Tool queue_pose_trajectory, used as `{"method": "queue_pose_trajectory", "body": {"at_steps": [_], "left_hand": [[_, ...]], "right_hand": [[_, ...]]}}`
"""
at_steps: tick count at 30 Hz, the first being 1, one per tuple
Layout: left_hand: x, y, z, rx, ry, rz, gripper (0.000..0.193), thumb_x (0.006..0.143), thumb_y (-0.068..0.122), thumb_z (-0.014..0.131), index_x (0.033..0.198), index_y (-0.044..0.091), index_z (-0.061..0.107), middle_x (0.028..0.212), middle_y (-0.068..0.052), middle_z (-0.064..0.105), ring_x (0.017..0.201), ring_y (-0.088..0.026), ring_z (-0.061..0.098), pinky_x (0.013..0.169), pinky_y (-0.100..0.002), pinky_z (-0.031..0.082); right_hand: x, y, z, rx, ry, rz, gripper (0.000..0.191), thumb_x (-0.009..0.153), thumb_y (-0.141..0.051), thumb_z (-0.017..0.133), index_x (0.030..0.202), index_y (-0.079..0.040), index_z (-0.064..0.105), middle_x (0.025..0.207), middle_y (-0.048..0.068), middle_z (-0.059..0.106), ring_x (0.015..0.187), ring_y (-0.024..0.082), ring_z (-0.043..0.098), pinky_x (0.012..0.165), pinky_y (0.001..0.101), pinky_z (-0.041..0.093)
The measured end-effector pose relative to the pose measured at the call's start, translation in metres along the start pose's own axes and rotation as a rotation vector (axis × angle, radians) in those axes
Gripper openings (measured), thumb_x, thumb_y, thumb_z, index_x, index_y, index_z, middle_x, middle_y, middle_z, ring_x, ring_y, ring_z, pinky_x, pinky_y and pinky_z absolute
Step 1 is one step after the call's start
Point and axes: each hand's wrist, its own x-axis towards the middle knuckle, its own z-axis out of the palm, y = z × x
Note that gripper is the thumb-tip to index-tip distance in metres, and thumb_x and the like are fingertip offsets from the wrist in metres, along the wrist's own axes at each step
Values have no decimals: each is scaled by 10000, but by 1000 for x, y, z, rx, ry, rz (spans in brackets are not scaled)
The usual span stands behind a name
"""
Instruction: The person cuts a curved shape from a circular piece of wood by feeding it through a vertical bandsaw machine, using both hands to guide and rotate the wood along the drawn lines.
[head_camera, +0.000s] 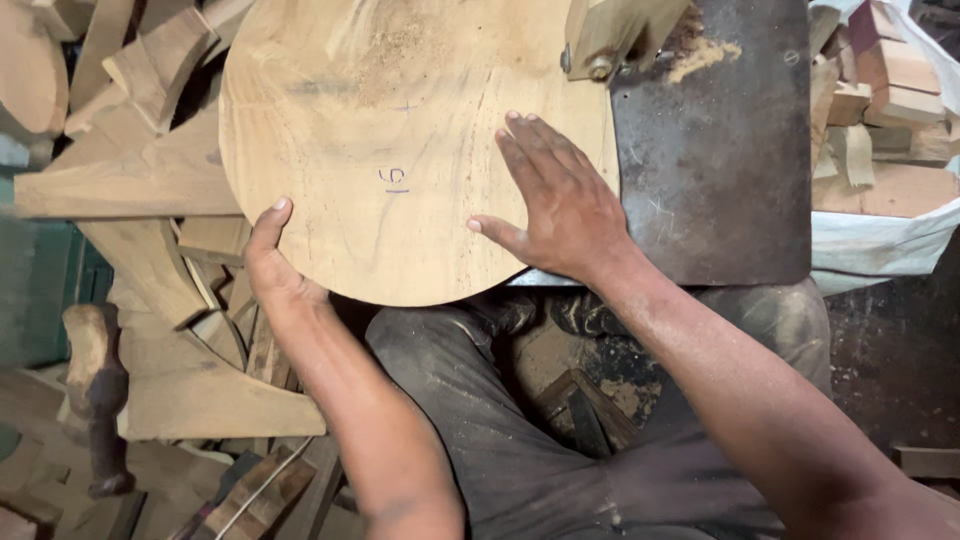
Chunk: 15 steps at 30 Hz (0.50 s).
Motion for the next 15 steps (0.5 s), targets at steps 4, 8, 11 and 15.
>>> {"method": "queue_pose_trajectory", "body": {"at_steps": [4, 8, 11, 15], "left_hand": [[-2, 3, 4, 36, -26, -8, 715, 841, 128, 648, 1480, -98, 423, 1429, -252, 584, 1297, -391, 616, 1114, -480, 525], [-1, 4, 4, 6, 8, -75, 680, 872, 121, 650, 1468, -134, 444, 1408, -279, 608, 1278, -407, 634, 1110, -497, 533], [3, 1, 1, -13, -30, -30, 664, 863, 103, 652, 1460, -111, 454, 1393, -259, 623, 1268, -392, 644, 1105, -494, 540], [5, -2, -5, -18, 15, -57, 643, 866, 102, 661, 1441, -121, 480, 1356, -261, 642, 1226, -397, 659, 1072, -501, 553]], "right_hand": [[2, -1, -2, -1, -6, -4, 973, 963, -712, 546, 1589, 4, 342, 1633, 235, 323, 1525, 366, 278, 1238, 514, 248], [1, -3, -3, 14, -53, 22, 988, 971, -735, 538, 1600, -9, 308, 1649, 234, 309, 1543, 373, 269, 1266, 506, 230], [3, 0, -3, 7, -39, 6, 1006, 952, -736, 535, 1594, 0, 296, 1654, 232, 302, 1548, 374, 263, 1266, 504, 227], [1, 2, -4, -6, -58, -11, 1010, 963, -725, 537, 1600, 19, 292, 1655, 255, 285, 1544, 392, 247, 1260, 517, 225]]}}
